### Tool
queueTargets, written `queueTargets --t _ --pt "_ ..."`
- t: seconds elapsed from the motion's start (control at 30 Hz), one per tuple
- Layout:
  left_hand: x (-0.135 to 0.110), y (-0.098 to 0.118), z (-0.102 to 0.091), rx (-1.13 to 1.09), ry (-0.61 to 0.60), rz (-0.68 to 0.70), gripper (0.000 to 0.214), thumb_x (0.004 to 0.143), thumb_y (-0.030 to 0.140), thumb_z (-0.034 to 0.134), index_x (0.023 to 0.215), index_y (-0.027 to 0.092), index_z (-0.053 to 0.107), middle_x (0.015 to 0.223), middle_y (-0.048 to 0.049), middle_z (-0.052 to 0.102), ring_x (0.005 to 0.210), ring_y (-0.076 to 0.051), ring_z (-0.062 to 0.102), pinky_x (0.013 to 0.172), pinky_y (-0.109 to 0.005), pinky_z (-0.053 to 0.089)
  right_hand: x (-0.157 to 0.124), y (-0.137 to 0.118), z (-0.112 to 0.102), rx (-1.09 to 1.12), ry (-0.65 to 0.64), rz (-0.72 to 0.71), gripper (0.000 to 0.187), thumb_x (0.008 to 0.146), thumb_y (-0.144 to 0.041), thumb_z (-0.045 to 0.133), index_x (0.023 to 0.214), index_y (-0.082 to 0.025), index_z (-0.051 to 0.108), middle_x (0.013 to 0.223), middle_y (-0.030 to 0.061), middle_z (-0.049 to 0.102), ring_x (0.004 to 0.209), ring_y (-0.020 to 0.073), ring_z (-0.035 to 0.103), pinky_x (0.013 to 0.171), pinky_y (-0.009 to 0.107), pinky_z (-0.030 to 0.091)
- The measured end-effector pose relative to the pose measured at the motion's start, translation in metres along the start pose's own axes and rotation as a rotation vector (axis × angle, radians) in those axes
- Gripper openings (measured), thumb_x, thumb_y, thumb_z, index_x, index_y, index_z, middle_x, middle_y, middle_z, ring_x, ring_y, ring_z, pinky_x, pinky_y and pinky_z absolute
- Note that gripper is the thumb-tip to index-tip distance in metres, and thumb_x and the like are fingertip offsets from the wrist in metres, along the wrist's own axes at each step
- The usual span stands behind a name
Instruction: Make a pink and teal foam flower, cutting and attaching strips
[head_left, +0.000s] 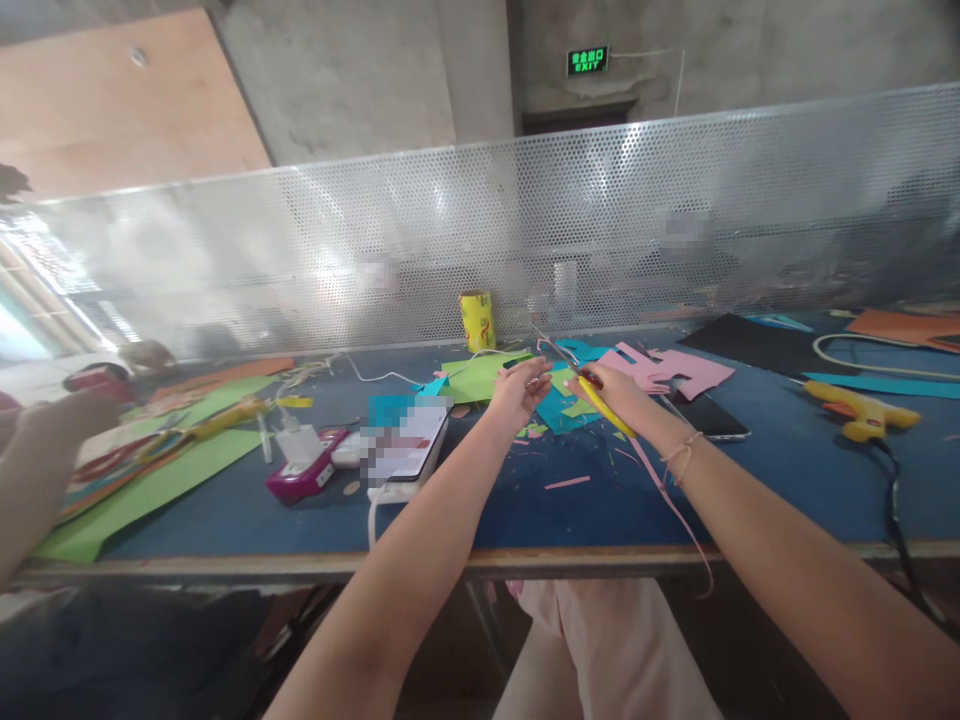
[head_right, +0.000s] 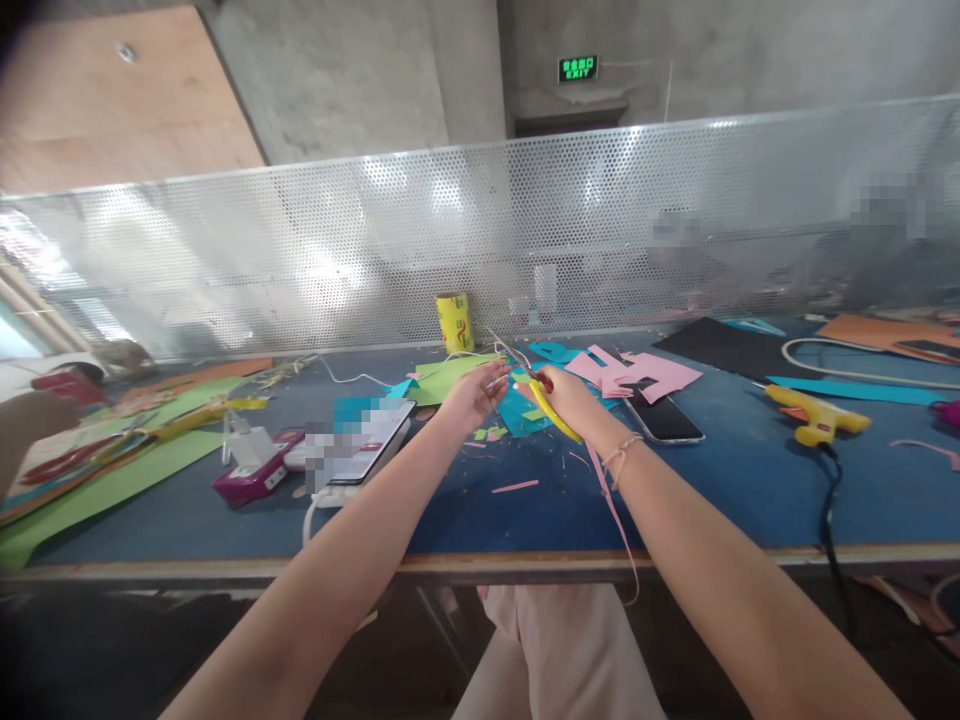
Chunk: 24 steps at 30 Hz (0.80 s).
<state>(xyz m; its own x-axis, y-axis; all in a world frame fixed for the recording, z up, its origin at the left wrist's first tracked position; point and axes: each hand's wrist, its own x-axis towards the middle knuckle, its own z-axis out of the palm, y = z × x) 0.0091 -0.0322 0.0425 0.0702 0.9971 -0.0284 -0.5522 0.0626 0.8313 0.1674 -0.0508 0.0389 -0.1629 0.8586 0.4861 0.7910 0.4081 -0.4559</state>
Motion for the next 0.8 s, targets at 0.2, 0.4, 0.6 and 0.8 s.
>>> queueTargets --t 0.2,0.4,0.6,0.8 --pt "0.005 -0.002 -0.005 0.024 -0.034 0.075 0.015 0.065 0.023 0.066 0.078 0.016 0.063 0.080 -0.0041 0.066 0.053 -0.005 0.053 0.053 -0.018 0.045 0.002 0.002 0.004 -0.027 -0.012 -0.012 0.033 0.074 -0.050 0.047 0.071 -0.018 0.055 0.060 0.0005 0.055 0.054 0.0126 0.048 0.049 0.023 0.031" --pt "0.007 -0.004 -0.006 0.049 -0.027 0.138 0.016 0.061 0.024 0.070 0.072 0.015 0.063 0.066 0.0007 0.062 0.047 -0.002 0.047 0.050 -0.016 0.042 0.005 0.009 0.009 0.023 -0.080 -0.043 0.034 0.075 -0.051 0.045 0.070 -0.019 0.053 0.057 -0.0017 0.051 0.049 0.0105 0.043 0.046 0.022 0.028" --pt "0.005 -0.001 -0.003 0.022 0.002 0.127 0.013 0.061 0.020 0.069 0.067 0.014 0.059 0.065 -0.0006 0.062 0.051 -0.005 0.053 0.051 -0.017 0.044 0.007 0.015 0.018 0.117 -0.109 -0.063 0.036 0.075 -0.053 0.042 0.067 -0.019 0.048 0.056 -0.0038 0.047 0.049 0.0099 0.042 0.046 0.022 0.028" --pt "0.003 -0.001 -0.002 0.073 0.014 0.170 0.016 0.059 0.023 0.069 0.067 0.014 0.058 0.063 -0.0013 0.061 0.052 -0.006 0.054 0.052 -0.019 0.045 0.007 0.019 0.024 0.161 -0.143 -0.055 0.034 0.075 -0.052 0.043 0.068 -0.019 0.046 0.055 -0.0051 0.045 0.047 0.0094 0.041 0.044 0.022 0.027"
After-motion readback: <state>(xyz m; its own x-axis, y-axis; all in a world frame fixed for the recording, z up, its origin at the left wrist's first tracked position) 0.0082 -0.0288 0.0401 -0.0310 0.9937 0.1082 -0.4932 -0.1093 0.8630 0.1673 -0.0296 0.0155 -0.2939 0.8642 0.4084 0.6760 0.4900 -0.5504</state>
